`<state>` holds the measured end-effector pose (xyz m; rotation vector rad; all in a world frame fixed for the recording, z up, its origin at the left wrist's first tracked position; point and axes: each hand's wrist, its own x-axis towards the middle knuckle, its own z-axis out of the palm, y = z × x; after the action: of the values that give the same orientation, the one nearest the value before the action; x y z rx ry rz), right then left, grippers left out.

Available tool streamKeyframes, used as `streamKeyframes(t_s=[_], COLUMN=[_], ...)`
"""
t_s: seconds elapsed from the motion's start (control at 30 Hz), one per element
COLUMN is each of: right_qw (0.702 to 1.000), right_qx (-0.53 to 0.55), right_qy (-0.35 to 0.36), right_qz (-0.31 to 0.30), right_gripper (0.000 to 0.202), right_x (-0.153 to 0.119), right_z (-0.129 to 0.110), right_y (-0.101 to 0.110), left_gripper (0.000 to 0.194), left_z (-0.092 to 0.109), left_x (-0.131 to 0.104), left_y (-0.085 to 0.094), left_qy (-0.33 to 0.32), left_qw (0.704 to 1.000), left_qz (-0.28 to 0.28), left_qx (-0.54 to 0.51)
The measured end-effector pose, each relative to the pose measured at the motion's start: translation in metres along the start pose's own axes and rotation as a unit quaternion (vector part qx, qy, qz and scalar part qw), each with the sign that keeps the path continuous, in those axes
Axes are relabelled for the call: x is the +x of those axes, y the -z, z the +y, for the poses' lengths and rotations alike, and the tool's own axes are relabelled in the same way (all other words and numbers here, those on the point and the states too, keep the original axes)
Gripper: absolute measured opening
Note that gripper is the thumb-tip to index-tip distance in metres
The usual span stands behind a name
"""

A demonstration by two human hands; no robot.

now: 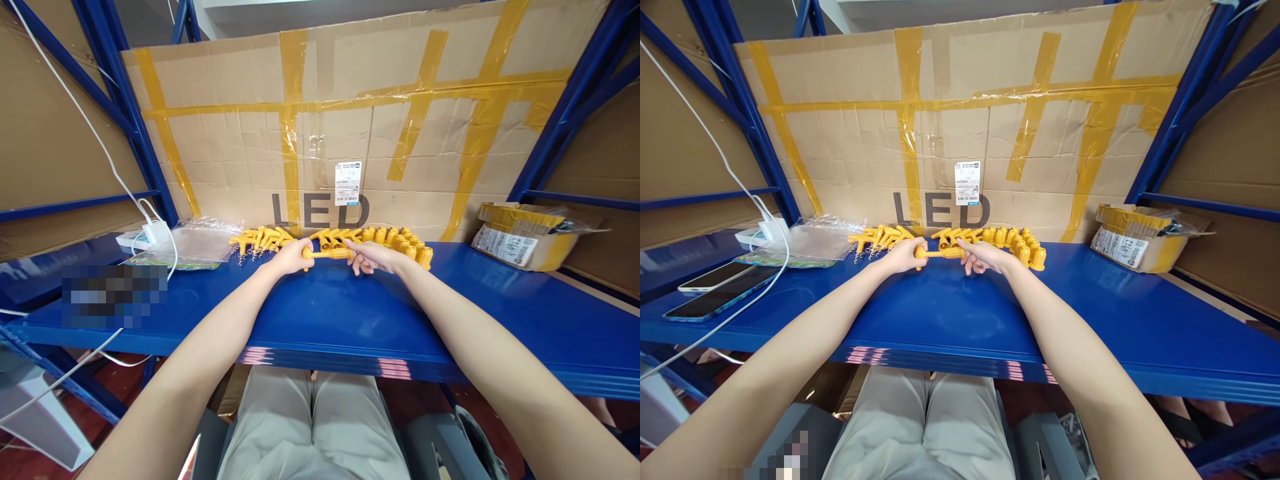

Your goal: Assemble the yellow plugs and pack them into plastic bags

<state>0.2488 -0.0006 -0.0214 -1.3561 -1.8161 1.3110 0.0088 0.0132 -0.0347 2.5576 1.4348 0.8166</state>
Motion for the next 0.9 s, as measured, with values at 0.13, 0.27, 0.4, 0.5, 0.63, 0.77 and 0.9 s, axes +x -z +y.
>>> streamKeyframes(t_s=[0.13,0.27,0.4,0.5,0.63,0.77,0.9], right_qw=[0.999,0.998,0.998,0.998,0.998,0.999,0.999], right_qx=[-0.014,-0.014,-0.014,-0.014,-0.022,-0.019,0.008], right_qy=[-0.016,-0.036,-0.034,-0.029,-0.030,-0.030,0.006], right_qz=[0.038,0.045,0.046,0.048,0.041,0.029,0.033], right_gripper=[0.066,0.071,0.072,0.072,0.076,0.065,0.043], right_x=[0.003,-0.001,0.000,0.003,0.003,-0.001,-0.007], right_z=[0.000,-0.004,-0.003,-0.001,-0.002,-0.004,-0.004], right_y=[-0.004,-0.007,-0.007,-0.006,-0.005,0.000,0.003], left_gripper=[0.022,0.022,0.021,0.022,0.023,0.021,0.020], left_z=[0.000,0.000,0.002,0.004,0.004,0.002,-0.001], left_x=[0.000,0.001,0.000,-0.001,-0.002,-0.002,0.000], left_y=[0.000,0.000,0.001,0.003,0.004,0.004,0.003], left_qy=[-0.004,0.003,0.005,0.014,0.017,0.022,0.019], left_qw=[1.000,1.000,1.000,1.000,1.000,1.000,1.000], left_qz=[-0.003,-0.001,0.004,0.003,-0.004,-0.005,-0.003], left_qx=[-0.005,-0.013,-0.009,-0.004,-0.009,-0.005,-0.003])
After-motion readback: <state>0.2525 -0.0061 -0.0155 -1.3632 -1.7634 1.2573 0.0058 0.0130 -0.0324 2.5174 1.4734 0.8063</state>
